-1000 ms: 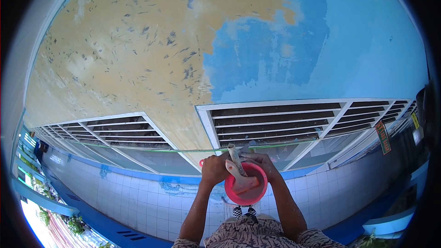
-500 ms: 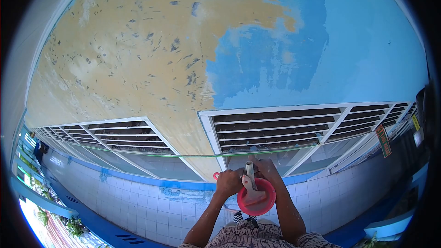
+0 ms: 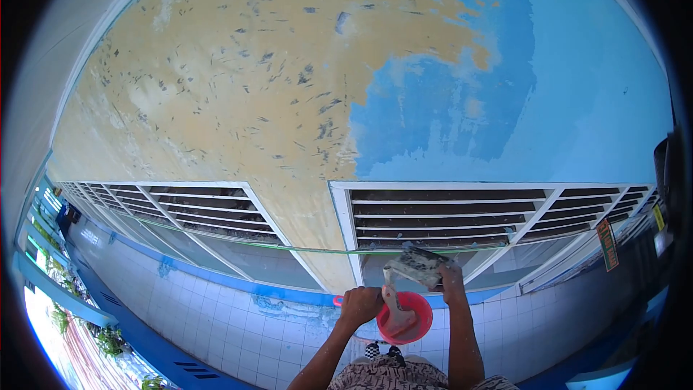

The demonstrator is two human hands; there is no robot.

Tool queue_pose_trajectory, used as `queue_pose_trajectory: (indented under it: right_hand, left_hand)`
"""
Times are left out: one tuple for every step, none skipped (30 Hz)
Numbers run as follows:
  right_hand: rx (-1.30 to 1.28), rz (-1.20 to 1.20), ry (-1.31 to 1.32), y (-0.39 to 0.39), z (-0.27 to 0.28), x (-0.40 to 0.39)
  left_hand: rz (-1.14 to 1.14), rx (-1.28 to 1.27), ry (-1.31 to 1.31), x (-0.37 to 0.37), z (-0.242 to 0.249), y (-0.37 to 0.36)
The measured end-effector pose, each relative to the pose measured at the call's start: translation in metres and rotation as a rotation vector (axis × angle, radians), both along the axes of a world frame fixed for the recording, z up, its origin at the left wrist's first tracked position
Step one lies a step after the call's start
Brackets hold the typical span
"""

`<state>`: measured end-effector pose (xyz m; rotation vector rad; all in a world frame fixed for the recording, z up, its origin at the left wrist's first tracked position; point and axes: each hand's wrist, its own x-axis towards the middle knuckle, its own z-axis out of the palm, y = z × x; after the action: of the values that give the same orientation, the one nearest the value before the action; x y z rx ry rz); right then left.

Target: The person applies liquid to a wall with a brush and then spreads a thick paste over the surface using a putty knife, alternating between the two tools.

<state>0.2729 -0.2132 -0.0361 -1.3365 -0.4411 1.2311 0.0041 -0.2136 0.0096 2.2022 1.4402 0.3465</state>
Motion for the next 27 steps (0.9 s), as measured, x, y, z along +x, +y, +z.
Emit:
queue_pose_trajectory:
  right_hand:
    - [0.019, -0.038, -0.087, -0.006, 0.004, 0.009]
    - [0.021, -0.036, -0.087, -0.015, 0.008, 0.019]
    - [0.005, 0.035, -0.238, -0.025, 0.016, 0.027]
    - [-0.013, 0.105, -0.387, -0.033, 0.017, 0.036]
    - [-0.014, 0.103, -0.386, -0.042, 0.004, 0.049]
    - [0.136, 0.043, -0.523, -0.05, -0.013, 0.062]
    - [0.287, -0.017, -0.66, -0.055, -0.016, 0.07]
    - [0.284, -0.017, -0.661, -0.062, -0.019, 0.079]
    - [0.244, -0.109, -0.508, -0.074, -0.009, 0.085]
    - [0.205, -0.201, -0.354, -0.084, 0.003, 0.089]
    - [0.203, -0.204, -0.355, -0.091, 0.011, 0.095]
    - [0.214, -0.286, -0.157, -0.096, 0.018, 0.1]
    - [0.223, -0.368, 0.041, -0.1, 0.025, 0.103]
    - [0.22, -0.372, 0.04, -0.102, 0.031, 0.104]
    - [0.253, -0.392, 0.213, -0.103, 0.038, 0.103]
    - [0.286, -0.411, 0.387, -0.105, 0.041, 0.103]
    - [0.261, -0.417, 0.438, -0.106, 0.025, 0.115]
    - [0.259, -0.422, 0.437, -0.107, 0.016, 0.118]
    - [0.261, -0.417, 0.519, -0.109, 0.009, 0.12]
    - [0.263, -0.412, 0.599, -0.111, 0.002, 0.122]
    - [0.26, -0.417, 0.598, -0.113, -0.002, 0.121]
    - [0.266, -0.356, 0.58, -0.116, -0.007, 0.118]
    - [0.274, -0.295, 0.563, -0.119, -0.01, 0.118]
    - [0.273, -0.301, 0.565, -0.122, -0.013, 0.119]
    - [0.271, -0.26, 0.51, -0.124, -0.015, 0.121]
    - [0.269, -0.22, 0.456, -0.125, -0.01, 0.118]
    - [0.265, -0.227, 0.458, -0.125, -0.005, 0.118]
  left_hand:
    - [0.004, 0.001, -0.001, -0.004, 0.0, -0.002]
    - [0.073, -0.025, 0.0, -0.007, 0.001, -0.004]
    - [0.139, -0.051, 0.002, -0.01, 0.002, -0.005]
    - [0.138, -0.051, 0.004, -0.014, 0.002, -0.007]
    - [0.187, -0.053, -0.003, -0.018, 0.002, -0.008]
    - [0.237, -0.051, -0.011, -0.02, 0.001, -0.007]
    - [0.235, -0.05, -0.013, -0.023, 0.0, -0.006]
    - [0.26, -0.064, -0.032, -0.026, -0.003, -0.006]
    - [0.284, -0.077, -0.05, -0.03, -0.004, -0.006]
    - [0.281, -0.078, -0.05, -0.033, -0.003, -0.006]
    - [0.273, -0.094, -0.083, -0.037, -0.001, -0.007]
    - [0.264, -0.11, -0.117, -0.04, 0.001, -0.007]
    - [0.243, -0.179, -0.104, -0.045, -0.001, -0.003]
    - [0.239, -0.182, -0.104, -0.048, -0.003, -0.001]
    - [0.214, -0.17, -0.119, -0.05, -0.005, 0.0]
    - [0.189, -0.157, -0.133, -0.053, -0.006, 0.003]
    - [0.155, -0.169, -0.161, -0.056, -0.009, 0.007]
    - [0.151, -0.172, -0.16, -0.057, -0.005, 0.009]
    - [0.123, -0.18, -0.168, -0.058, 0.002, 0.011]
    - [0.094, -0.188, -0.177, -0.057, 0.007, 0.013]
    - [0.071, -0.197, -0.179, -0.058, 0.01, 0.016]
    - [0.068, -0.203, -0.176, -0.057, 0.012, 0.017]
    - [0.027, -0.184, -0.196, -0.057, 0.014, 0.019]
    - [-0.013, -0.162, -0.215, -0.057, 0.015, 0.02]
    - [-0.077, -0.087, -0.222, -0.058, 0.012, 0.022]
    - [-0.083, -0.091, -0.217, -0.056, 0.012, 0.023]
    - [-0.058, -0.049, -0.183, -0.053, 0.014, 0.024]
